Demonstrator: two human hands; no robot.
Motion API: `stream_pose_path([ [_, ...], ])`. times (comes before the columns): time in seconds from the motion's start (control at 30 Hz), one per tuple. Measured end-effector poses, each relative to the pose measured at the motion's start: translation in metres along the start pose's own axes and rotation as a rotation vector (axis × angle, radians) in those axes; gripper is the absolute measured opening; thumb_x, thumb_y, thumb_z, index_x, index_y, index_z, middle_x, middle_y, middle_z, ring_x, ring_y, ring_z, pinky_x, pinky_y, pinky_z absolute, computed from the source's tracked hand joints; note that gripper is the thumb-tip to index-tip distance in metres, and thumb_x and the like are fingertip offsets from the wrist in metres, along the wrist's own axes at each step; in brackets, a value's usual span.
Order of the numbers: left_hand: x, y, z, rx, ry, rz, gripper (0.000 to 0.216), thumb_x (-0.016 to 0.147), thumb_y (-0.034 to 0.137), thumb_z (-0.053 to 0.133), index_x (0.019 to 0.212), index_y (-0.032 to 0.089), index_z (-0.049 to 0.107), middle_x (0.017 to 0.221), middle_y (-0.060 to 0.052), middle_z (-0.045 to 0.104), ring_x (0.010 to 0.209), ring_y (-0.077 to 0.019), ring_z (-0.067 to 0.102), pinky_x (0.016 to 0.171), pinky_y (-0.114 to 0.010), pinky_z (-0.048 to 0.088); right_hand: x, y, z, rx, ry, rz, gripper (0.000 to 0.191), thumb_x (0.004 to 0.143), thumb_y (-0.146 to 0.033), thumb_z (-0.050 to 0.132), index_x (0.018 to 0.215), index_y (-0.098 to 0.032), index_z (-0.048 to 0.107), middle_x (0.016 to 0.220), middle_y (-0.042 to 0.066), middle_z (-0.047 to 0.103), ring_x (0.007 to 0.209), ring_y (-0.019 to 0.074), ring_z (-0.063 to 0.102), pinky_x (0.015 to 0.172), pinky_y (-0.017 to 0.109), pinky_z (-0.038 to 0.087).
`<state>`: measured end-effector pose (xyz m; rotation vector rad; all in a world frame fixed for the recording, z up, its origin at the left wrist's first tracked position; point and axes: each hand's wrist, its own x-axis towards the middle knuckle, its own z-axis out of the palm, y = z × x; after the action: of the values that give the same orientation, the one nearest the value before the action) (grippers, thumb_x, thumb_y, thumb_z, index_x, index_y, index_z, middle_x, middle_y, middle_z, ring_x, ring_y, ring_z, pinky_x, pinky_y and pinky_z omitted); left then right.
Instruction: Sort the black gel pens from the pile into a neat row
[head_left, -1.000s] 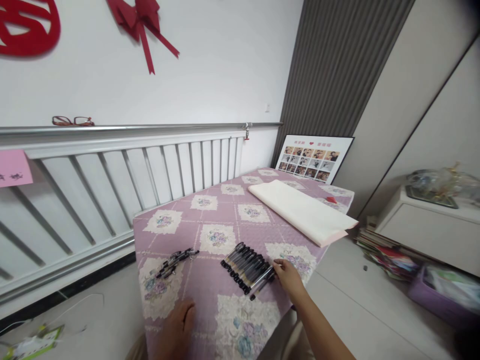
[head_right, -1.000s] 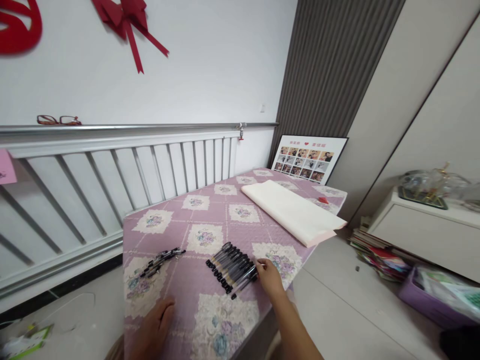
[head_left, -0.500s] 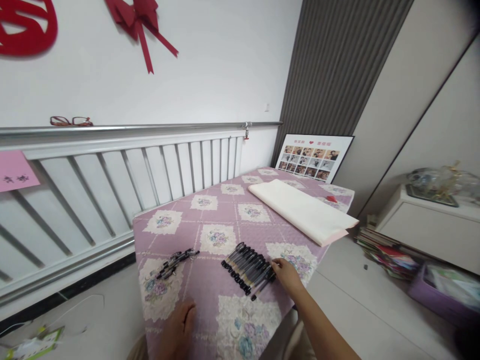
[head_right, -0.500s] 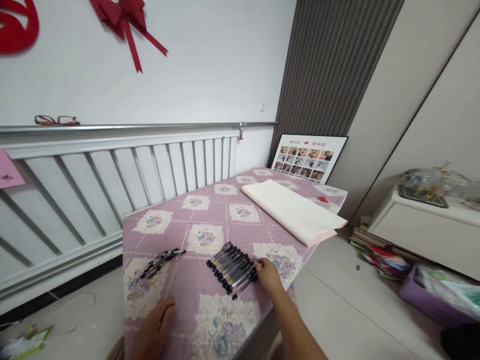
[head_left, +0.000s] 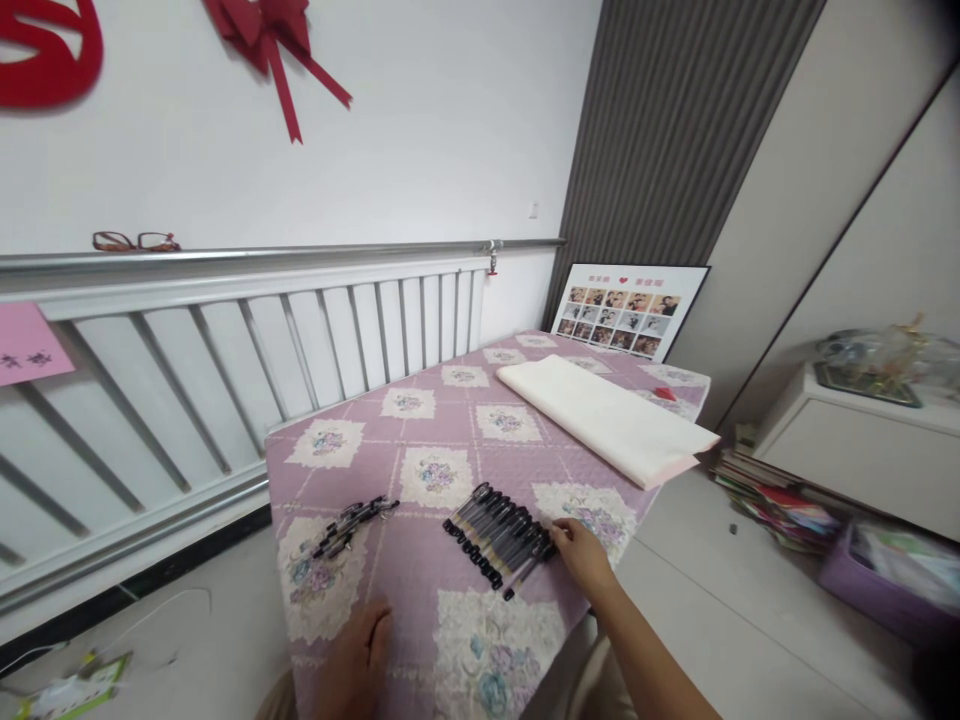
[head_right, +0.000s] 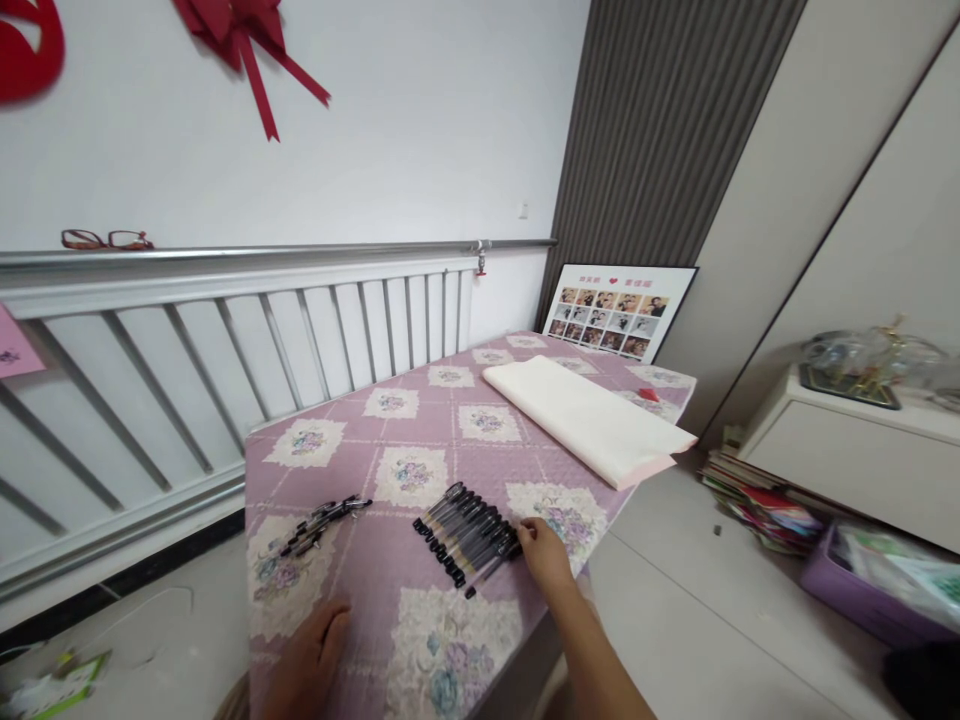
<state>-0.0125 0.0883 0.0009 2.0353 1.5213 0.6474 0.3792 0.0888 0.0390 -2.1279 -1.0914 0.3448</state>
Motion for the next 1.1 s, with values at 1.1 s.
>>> stream_pose_path([
  [1.1, 0.005, 0.017, -0.008, -0.090, -0.007, 0.000, 0.034, 0.089, 0.031, 0.034, 0.104, 0.021, 0.063, 0.106, -0.005, 0.066, 0.100, -0.0187, 0.059, 0.092, -0.030, 0.043, -0.139, -0.087, 0.105, 0.184, -0.180, -0.516, 0.024, 0.083, -0.036, 0.048, 0.083, -0.021, 0.067, 0.081, 0.006, 0.073, 0.075, 0.0192, 0.069, 0.069, 0.026, 0.054],
])
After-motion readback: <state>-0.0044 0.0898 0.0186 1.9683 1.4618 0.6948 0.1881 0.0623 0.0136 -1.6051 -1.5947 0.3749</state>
